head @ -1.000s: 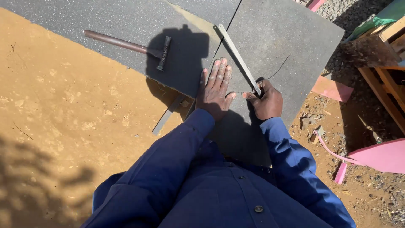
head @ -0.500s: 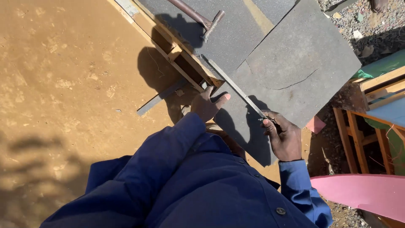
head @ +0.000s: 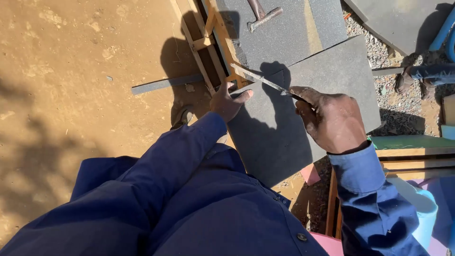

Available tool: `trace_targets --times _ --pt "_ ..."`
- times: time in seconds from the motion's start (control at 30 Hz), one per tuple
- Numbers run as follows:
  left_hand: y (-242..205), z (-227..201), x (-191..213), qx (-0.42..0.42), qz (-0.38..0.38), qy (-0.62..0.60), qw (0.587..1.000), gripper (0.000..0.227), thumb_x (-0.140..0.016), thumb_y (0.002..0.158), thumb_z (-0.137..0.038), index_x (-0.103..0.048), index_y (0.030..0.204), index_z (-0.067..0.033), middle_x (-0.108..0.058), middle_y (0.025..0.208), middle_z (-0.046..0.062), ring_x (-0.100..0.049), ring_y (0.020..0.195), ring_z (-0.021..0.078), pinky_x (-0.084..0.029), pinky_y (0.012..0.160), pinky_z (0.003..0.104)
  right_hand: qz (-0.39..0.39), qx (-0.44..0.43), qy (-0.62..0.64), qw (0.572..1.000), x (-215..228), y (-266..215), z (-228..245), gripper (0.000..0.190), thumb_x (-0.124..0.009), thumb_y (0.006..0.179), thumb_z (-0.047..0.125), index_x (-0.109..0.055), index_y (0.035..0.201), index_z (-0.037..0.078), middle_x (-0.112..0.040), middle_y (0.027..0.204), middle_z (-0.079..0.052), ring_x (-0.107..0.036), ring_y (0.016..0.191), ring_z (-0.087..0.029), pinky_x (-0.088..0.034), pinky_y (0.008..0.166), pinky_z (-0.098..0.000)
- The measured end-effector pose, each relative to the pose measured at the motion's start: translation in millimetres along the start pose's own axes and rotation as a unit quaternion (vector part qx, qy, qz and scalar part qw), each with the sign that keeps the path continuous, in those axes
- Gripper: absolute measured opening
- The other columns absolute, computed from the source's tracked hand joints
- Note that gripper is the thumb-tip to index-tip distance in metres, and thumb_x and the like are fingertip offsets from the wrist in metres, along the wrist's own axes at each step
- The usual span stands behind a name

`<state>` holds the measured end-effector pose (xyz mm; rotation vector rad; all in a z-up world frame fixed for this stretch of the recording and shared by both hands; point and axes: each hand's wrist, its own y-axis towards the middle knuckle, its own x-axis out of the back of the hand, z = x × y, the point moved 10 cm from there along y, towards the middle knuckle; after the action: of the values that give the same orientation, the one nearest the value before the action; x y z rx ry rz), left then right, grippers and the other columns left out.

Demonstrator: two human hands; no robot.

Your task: Applying adhesive to foam pieces from a squeeze bottle, joining the pieces together, and trimming foam with a hacksaw blade.

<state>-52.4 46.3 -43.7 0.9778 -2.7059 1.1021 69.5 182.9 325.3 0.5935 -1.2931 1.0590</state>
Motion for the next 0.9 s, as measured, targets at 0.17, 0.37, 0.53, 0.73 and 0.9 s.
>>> trace_targets --times 0.17,0.37,0.53,0.73,0.9 --pt "-30.3 -13.5 11.9 0.004 -0.053 -0.063 0.997 0.085 -0.083 0.104 -0.087 -0.059 0.157 -0.0246 -0.08 0.145 0.019 -0.083 0.139 0.0419 -0.069 0.12 0.064 0.057 0.079 -0.014 0.995 9.3 30.7 7.9 0.024 -0.078 0.121 0.01 -0.095 0.129 0.025 -0.086 0.073 -0.006 -0.088 0.078 -0.044 -0.07 0.078 -0.0576" --pt "-38.3 -25.6 14.5 0.003 -0.147 -0.044 0.988 0.096 -0.076 0.092 -0.09 -0.071 0.151 -0.0148 -0.085 0.148 0.021 -0.08 0.136 0.0488 -0.067 0.103 0.067 0.011 0.272 -0.098 0.957 -60.2 115.8 15.3 0.029 -0.085 0.113 0.017 -0.1 0.138 0.016 -0.093 0.099 -0.01 -0.083 0.079 -0.037 -0.065 0.063 -0.0554" --pt "-39.6 -33.6 11.8 0.002 -0.187 -0.02 0.982 0.082 -0.075 0.1 -0.087 -0.066 0.141 -0.0165 -0.087 0.138 0.021 -0.083 0.124 0.0503 -0.067 0.1 0.064 0.168 0.155 -0.137 0.964 -194.3 207.4 -15.8 0.027 -0.077 0.114 0.023 -0.102 0.124 0.022 -0.095 0.121 -0.008 -0.087 0.103 -0.04 -0.073 0.082 -0.0594" --pt "-35.7 -38.8 6.2 0.019 -0.193 -0.034 0.98 0.064 -0.083 0.109 -0.071 -0.065 0.139 -0.0171 -0.081 0.131 0.019 -0.087 0.119 0.0457 -0.076 0.092 0.057 0.228 0.127 -0.035 0.965 -138.4 162.8 -6.9 0.031 -0.07 0.109 0.02 -0.099 0.12 0.022 -0.088 0.097 -0.008 -0.084 0.084 -0.032 -0.07 0.084 -0.0502" --pt "-47.6 -47.4 6.9 0.043 -0.185 -0.042 0.981 0.056 -0.087 0.112 -0.062 -0.069 0.143 -0.0179 -0.079 0.128 0.019 -0.091 0.121 0.0418 -0.082 0.097 0.051 0.229 0.09 0.027 0.969 -57.8 114.8 10.3 0.03 -0.069 0.111 0.001 -0.095 0.126 0.005 -0.079 0.066 -0.019 -0.076 0.058 -0.032 -0.064 0.076 -0.0466"
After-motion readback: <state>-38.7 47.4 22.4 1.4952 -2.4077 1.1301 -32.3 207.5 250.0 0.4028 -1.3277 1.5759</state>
